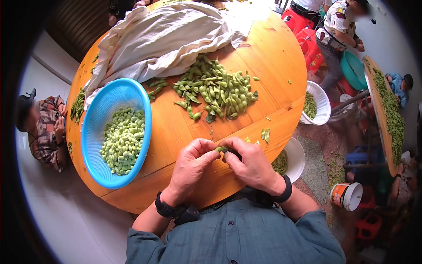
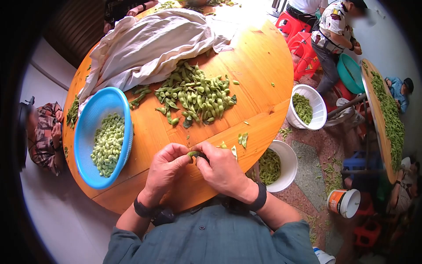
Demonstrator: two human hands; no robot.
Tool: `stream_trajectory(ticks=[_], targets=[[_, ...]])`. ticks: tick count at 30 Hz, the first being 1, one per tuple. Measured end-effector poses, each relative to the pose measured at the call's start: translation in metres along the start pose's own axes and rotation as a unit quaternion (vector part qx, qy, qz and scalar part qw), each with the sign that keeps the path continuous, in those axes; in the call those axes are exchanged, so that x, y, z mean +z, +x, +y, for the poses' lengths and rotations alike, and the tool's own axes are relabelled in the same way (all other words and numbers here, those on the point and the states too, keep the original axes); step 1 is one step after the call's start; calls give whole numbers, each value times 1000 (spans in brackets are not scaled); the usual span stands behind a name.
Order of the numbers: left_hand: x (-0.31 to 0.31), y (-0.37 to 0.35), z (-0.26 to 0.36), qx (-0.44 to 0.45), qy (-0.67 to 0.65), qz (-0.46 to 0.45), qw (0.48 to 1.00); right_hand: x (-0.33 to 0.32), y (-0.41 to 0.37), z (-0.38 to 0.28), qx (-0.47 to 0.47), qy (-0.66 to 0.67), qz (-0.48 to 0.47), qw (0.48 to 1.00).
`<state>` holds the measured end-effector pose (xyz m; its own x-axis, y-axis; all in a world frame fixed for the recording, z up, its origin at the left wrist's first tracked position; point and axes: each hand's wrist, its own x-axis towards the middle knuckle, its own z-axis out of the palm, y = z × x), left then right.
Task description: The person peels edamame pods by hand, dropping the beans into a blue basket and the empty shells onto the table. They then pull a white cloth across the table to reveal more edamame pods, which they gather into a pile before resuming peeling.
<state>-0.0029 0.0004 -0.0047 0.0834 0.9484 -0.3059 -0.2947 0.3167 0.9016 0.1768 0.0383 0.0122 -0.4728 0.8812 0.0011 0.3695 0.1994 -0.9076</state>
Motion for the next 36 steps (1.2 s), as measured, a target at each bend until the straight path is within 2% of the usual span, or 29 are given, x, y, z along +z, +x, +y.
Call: stream_trajectory(ticks=[4,7,9,10,12,14,15,16,17,18,20,22,24,25,26,27,28,30,34,36], targets=[[-2,-1,-7,32,25,4,999,0,0,-1,-13,-10,4,1000],[2,-3,-11,74,95,39,992,8,-1,6,-48,-26,24,998],[3,-6,-16,173,243,54,953,14,-2,9,-101,-66,78,990],[4,-6,-17,173,242,54,953,14,-3,9,-101,-66,77,990],[5,-6,-18,256,315,59,912,14,-3,8,-127,-97,71,985],[4,-6,-15,234,271,50,932,12,-1,10,-140,-66,66,986],[2,-6,-10,140,133,22,981,10,0,12,-152,-36,60,986],[-1,-5,-6,43,-9,-7,999,7,1,12,-152,-35,60,986],[-7,-4,-2,7,-52,-49,997,2,2,12,-136,6,20,991],[-13,-2,-4,7,-52,-49,997,0,2,12,-119,48,-20,992],[-21,5,-13,-51,-169,-106,979,-1,2,12,-104,65,-27,992],[-15,2,-8,-62,-160,-85,982,0,2,13,-89,81,-33,992],[-8,1,-11,-74,-151,-63,984,2,2,14,-2,87,-24,996],[-5,0,-19,30,-13,-26,999,2,2,13,-1,87,-24,996],[-2,0,-23,133,125,11,983,2,2,11,4,75,-21,997],[1,-1,-22,173,186,36,967,3,1,11,10,62,-19,998],[0,-2,-19,172,185,36,967,4,1,10,11,62,-20,998],[-2,-2,-14,224,314,58,921,6,1,10,32,93,-29,995],[1,-3,-14,252,329,74,907,7,1,2,20,93,-8,995],[1,-3,-15,214,290,66,930,6,2,2,8,92,-13,996]])
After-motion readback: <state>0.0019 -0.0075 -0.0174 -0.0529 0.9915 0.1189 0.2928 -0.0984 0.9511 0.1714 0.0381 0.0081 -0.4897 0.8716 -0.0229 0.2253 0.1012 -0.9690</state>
